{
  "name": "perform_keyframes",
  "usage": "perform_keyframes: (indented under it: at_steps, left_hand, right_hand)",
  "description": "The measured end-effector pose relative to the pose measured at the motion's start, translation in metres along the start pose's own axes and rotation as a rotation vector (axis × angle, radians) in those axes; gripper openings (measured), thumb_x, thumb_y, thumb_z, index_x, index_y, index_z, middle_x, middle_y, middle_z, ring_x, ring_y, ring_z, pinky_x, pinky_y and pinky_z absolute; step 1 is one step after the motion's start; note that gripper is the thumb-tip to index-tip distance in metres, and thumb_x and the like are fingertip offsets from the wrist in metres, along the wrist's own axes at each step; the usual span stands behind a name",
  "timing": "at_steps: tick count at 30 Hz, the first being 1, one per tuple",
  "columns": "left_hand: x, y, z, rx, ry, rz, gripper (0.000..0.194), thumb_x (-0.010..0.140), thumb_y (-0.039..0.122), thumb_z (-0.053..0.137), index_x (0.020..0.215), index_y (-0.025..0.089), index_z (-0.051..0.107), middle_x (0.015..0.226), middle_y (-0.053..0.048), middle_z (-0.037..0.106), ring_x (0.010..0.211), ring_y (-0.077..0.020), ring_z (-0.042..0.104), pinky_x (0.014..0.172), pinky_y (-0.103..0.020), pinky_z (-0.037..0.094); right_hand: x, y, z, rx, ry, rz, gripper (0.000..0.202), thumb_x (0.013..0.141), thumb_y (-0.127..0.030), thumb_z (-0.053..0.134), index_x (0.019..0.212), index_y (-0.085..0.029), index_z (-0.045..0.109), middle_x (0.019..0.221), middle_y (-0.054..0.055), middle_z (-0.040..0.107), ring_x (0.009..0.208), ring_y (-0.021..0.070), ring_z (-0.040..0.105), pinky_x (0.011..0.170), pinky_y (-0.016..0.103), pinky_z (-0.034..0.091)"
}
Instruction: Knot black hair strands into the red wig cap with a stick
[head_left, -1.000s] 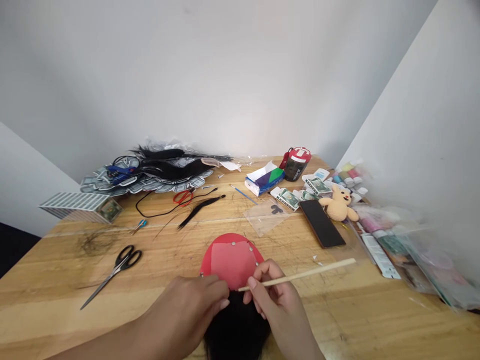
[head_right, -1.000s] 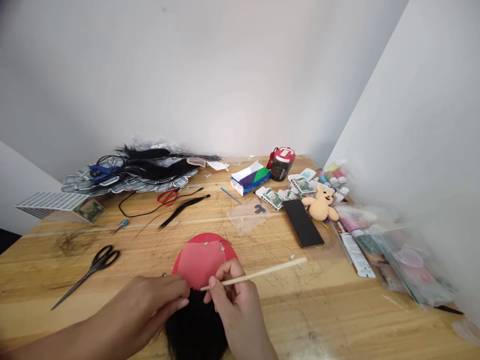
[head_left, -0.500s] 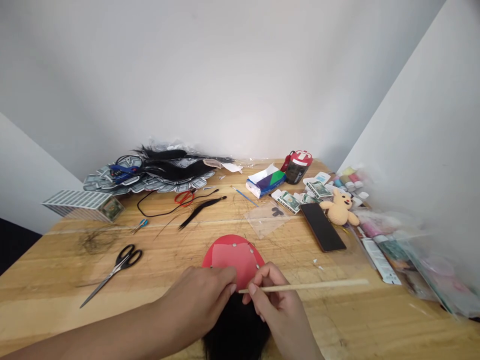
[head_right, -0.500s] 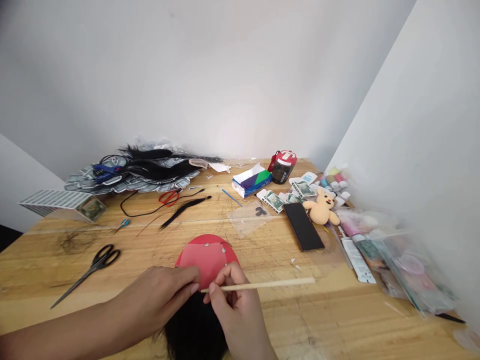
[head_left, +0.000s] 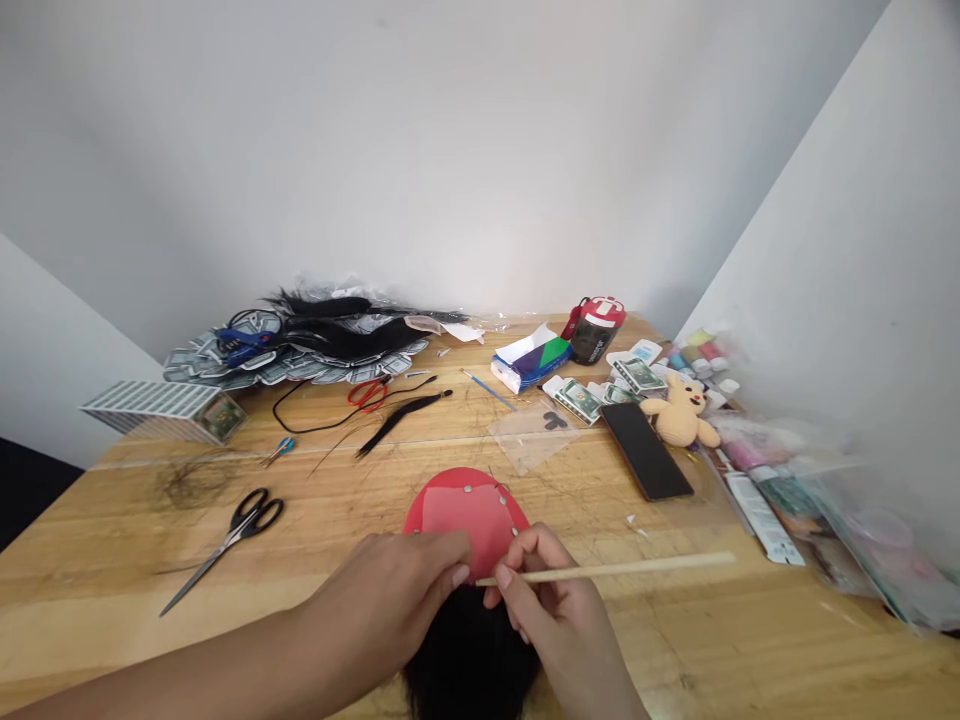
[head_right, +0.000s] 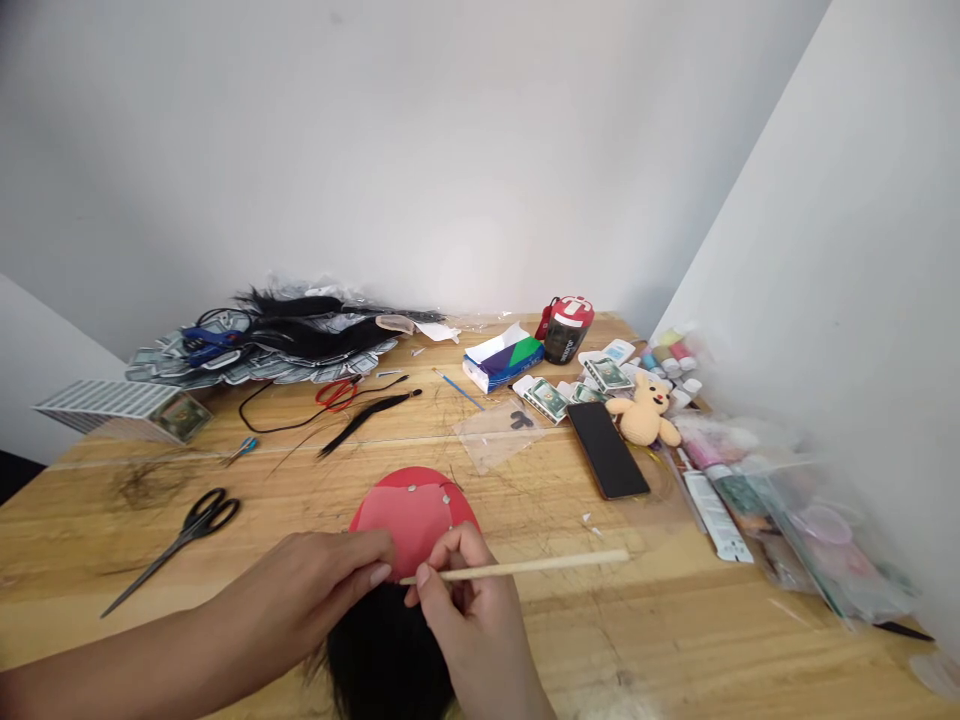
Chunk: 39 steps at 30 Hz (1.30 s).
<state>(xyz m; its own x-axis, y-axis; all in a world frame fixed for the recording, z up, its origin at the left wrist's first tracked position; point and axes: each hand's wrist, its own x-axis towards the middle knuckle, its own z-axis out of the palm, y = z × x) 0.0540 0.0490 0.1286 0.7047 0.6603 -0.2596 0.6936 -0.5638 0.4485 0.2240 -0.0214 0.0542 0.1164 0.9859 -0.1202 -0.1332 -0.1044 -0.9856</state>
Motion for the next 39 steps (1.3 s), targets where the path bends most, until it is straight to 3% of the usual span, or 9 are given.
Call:
perform_keyframes:
  at_steps: [6,14,18,23,31,39]
  left_hand:
    - [-0.003,0.002,0.002,0.016,-0.010,0.012,0.026,0.100,0.019,0.041,0.092,0.025,0.065,0.083,0.001,0.074,0.074,-0.0197,0.071,0.062,-0.026,0.045]
    - [0.001,0.008,0.002,0.172,-0.064,0.009,0.028,0.098,0.014,0.038,0.095,0.022,0.065,0.085,-0.005,0.076,0.074,-0.0274,0.074,0.060,-0.034,0.053]
    - [0.001,0.015,0.000,0.269,-0.114,0.044,0.026,0.088,0.005,0.046,0.100,0.020,0.063,0.090,-0.008,0.075,0.073,-0.0320,0.075,0.061,-0.043,0.058]
    - [-0.001,0.020,-0.001,0.349,-0.143,0.088,0.030,0.080,0.000,0.052,0.101,0.019,0.063,0.093,-0.006,0.074,0.075,-0.0300,0.075,0.063,-0.042,0.061]
    - [-0.002,0.019,0.001,0.470,-0.094,0.158,0.027,0.083,-0.001,0.052,0.098,0.017,0.065,0.089,-0.007,0.073,0.069,-0.0271,0.073,0.054,-0.033,0.056]
    - [-0.020,0.006,0.005,0.523,-0.004,0.369,0.020,0.085,0.002,0.056,0.096,0.017,0.063,0.087,-0.005,0.071,0.066,-0.0239,0.068,0.051,-0.031,0.049]
  right_hand:
    - [0.001,-0.001,-0.001,0.009,0.000,-0.006,0.033,0.089,-0.050,0.064,0.076,-0.023,0.052,0.063,-0.002,0.065,0.048,0.0101,0.042,0.047,0.023,0.030]
    - [0.002,-0.001,0.000,0.027,-0.008,0.004,0.037,0.087,-0.056,0.066,0.077,-0.022,0.052,0.064,-0.003,0.064,0.047,0.0093,0.040,0.046,0.023,0.028]
    - [0.002,-0.005,0.000,0.041,-0.014,0.021,0.039,0.086,-0.057,0.066,0.076,-0.022,0.052,0.064,-0.002,0.064,0.047,0.0089,0.039,0.046,0.022,0.028]
    - [0.002,-0.016,0.001,0.065,-0.027,0.052,0.044,0.082,-0.062,0.069,0.076,-0.021,0.052,0.061,-0.001,0.064,0.046,0.0086,0.040,0.044,0.020,0.029]
    - [0.004,-0.024,0.003,0.089,-0.001,0.070,0.047,0.078,-0.062,0.072,0.075,-0.020,0.052,0.061,-0.001,0.065,0.045,0.0072,0.040,0.043,0.018,0.031]
    - [0.003,-0.024,0.004,0.100,0.010,0.058,0.047,0.079,-0.062,0.071,0.076,-0.019,0.053,0.062,0.001,0.067,0.045,0.0076,0.043,0.044,0.019,0.032]
